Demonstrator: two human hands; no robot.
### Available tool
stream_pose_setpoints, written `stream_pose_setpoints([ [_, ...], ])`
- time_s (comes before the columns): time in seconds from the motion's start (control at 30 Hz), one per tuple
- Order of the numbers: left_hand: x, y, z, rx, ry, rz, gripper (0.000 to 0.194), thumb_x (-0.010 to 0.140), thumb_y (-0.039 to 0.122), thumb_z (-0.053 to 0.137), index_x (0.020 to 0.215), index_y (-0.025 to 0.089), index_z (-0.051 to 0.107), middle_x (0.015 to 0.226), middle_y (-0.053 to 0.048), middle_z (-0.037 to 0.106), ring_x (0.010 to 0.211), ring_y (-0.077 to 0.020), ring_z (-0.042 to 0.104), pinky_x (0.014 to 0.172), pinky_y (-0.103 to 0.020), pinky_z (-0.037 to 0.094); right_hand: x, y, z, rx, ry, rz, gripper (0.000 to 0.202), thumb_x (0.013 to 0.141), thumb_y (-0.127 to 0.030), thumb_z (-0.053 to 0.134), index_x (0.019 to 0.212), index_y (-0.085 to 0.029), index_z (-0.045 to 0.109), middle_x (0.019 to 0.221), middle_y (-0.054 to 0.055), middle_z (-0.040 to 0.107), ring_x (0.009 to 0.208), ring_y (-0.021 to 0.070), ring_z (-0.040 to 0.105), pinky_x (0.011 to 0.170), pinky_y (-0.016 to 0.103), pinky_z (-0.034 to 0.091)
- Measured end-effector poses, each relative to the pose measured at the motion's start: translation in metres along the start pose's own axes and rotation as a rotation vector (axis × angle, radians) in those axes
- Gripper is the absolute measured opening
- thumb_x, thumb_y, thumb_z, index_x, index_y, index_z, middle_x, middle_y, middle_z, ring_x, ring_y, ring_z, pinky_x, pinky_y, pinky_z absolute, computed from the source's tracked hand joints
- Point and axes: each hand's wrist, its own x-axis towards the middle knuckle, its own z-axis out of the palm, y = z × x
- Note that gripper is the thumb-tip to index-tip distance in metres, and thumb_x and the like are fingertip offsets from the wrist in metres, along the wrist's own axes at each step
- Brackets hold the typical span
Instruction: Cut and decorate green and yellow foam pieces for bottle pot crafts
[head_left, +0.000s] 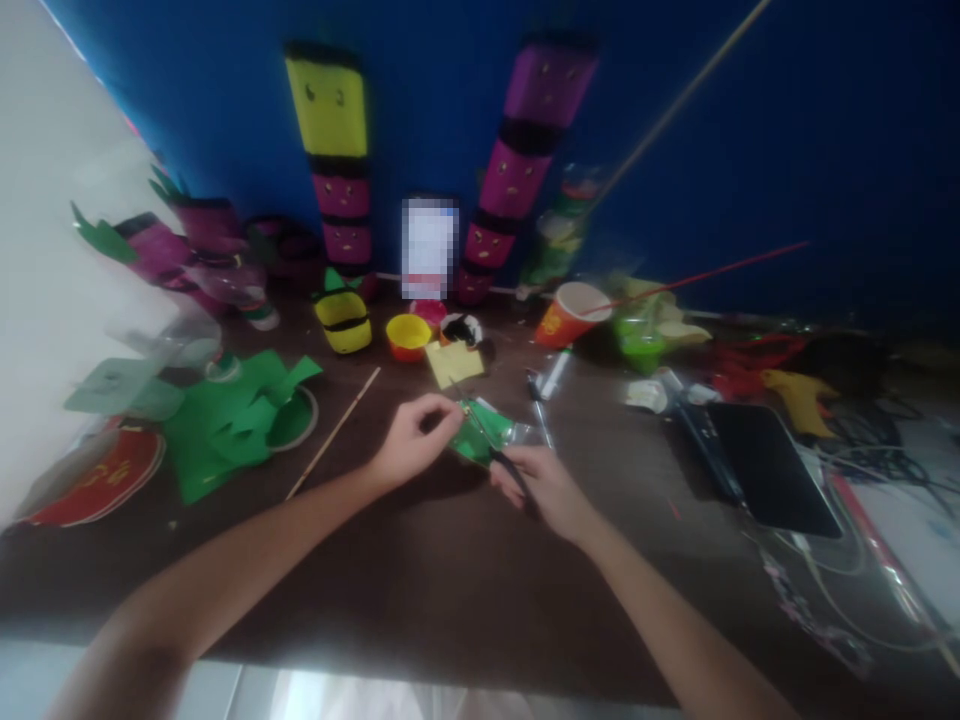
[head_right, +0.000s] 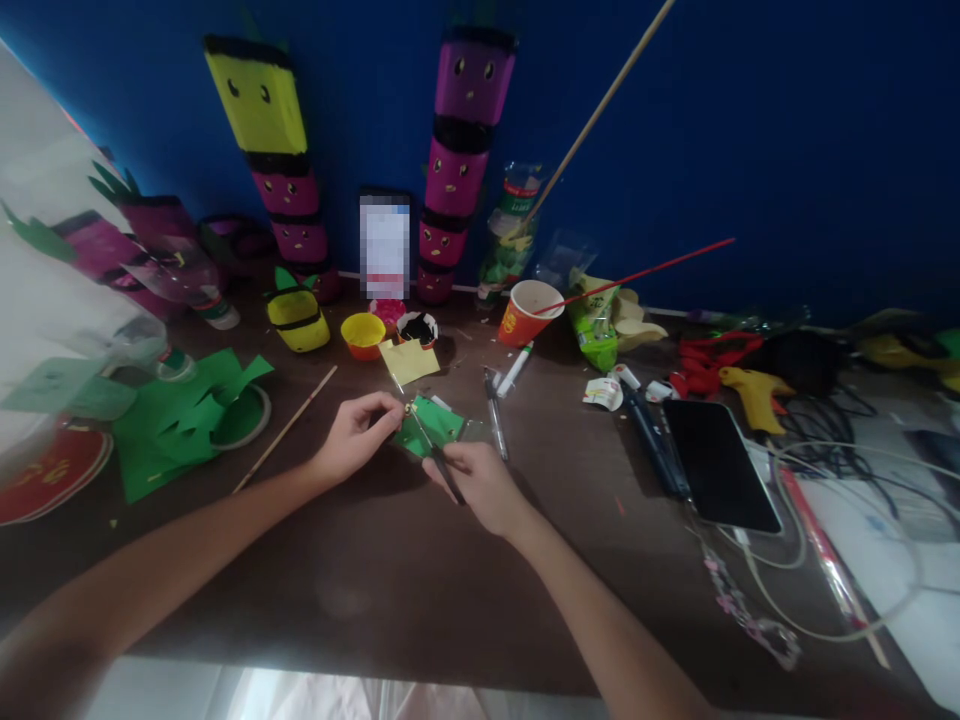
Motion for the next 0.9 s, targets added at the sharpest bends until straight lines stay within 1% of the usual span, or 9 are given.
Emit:
stream_pose_setpoints([
  [0.13, 0.0001, -0.0019, -0.0001, -0.004, 0.004, -0.006, 0.014, 0.077, 0.026, 0.058, 0.068, 0.014, 0.06, 0.066, -0.001, 0.061, 0.063, -0.0103, 0.055, 0.063, -0.021, 0.044, 0.0, 0.0012, -0.0001, 0.002, 0.008, -0.003, 0.048, 0.07, -0.061, 0.056, 0.055, -0.016, 0.048, 0.042, -0.006, 0.039, 0.04, 0.0062, 0.034, 0.041, 0.021, 0.021],
  [0.23, 0.0006, -0.0024, -0.0003, 0.002, 0.004, -0.001, 0.015, 0.077, 0.026, 0.058, 0.068, 0.014, 0.06, 0.066, 0.0, 0.06, 0.063, -0.01, 0.054, 0.063, -0.021, 0.044, 0.0005, 0.0027, -0.0007, 0.001, 0.002, -0.018, 0.051, 0.07, -0.063, 0.054, 0.052, -0.016, 0.044, 0.042, -0.006, 0.038, 0.04, 0.0059, 0.034, 0.041, 0.021, 0.021],
  [0.33, 0.0011, -0.0019, -0.0007, 0.002, 0.001, 0.01, 0.017, 0.078, 0.027, 0.057, 0.067, 0.014, 0.06, 0.065, 0.0, 0.06, 0.062, -0.0098, 0.054, 0.063, -0.021, 0.044, 0.0008, 0.0037, -0.0015, -0.011, -0.005, -0.025, 0.051, 0.071, -0.061, 0.055, 0.051, -0.017, 0.042, 0.043, -0.006, 0.037, 0.041, 0.0058, 0.034, 0.043, 0.021, 0.021],
  [0.67, 0.0004, -0.0004, -0.0007, -0.041, 0.012, 0.001, 0.016, 0.078, 0.026, 0.057, 0.068, 0.014, 0.06, 0.065, 0.0, 0.059, 0.062, -0.0096, 0.053, 0.062, -0.02, 0.044, -0.0023, -0.0032, -0.0039, -0.029, -0.013, 0.015, 0.046, 0.071, -0.057, 0.057, 0.054, -0.016, 0.047, 0.043, -0.007, 0.034, 0.041, 0.0059, 0.032, 0.042, 0.021, 0.019],
  [0.9, 0.0009, -0.0016, -0.0012, -0.026, 0.011, 0.003, 0.015, 0.077, 0.027, 0.058, 0.068, 0.014, 0.06, 0.066, 0.0, 0.06, 0.063, -0.01, 0.054, 0.063, -0.021, 0.044, -0.0008, 0.0019, -0.0063, -0.017, -0.045, 0.01, 0.044, 0.071, -0.055, 0.058, 0.056, -0.015, 0.049, 0.043, -0.007, 0.035, 0.041, 0.006, 0.033, 0.042, 0.021, 0.02],
])
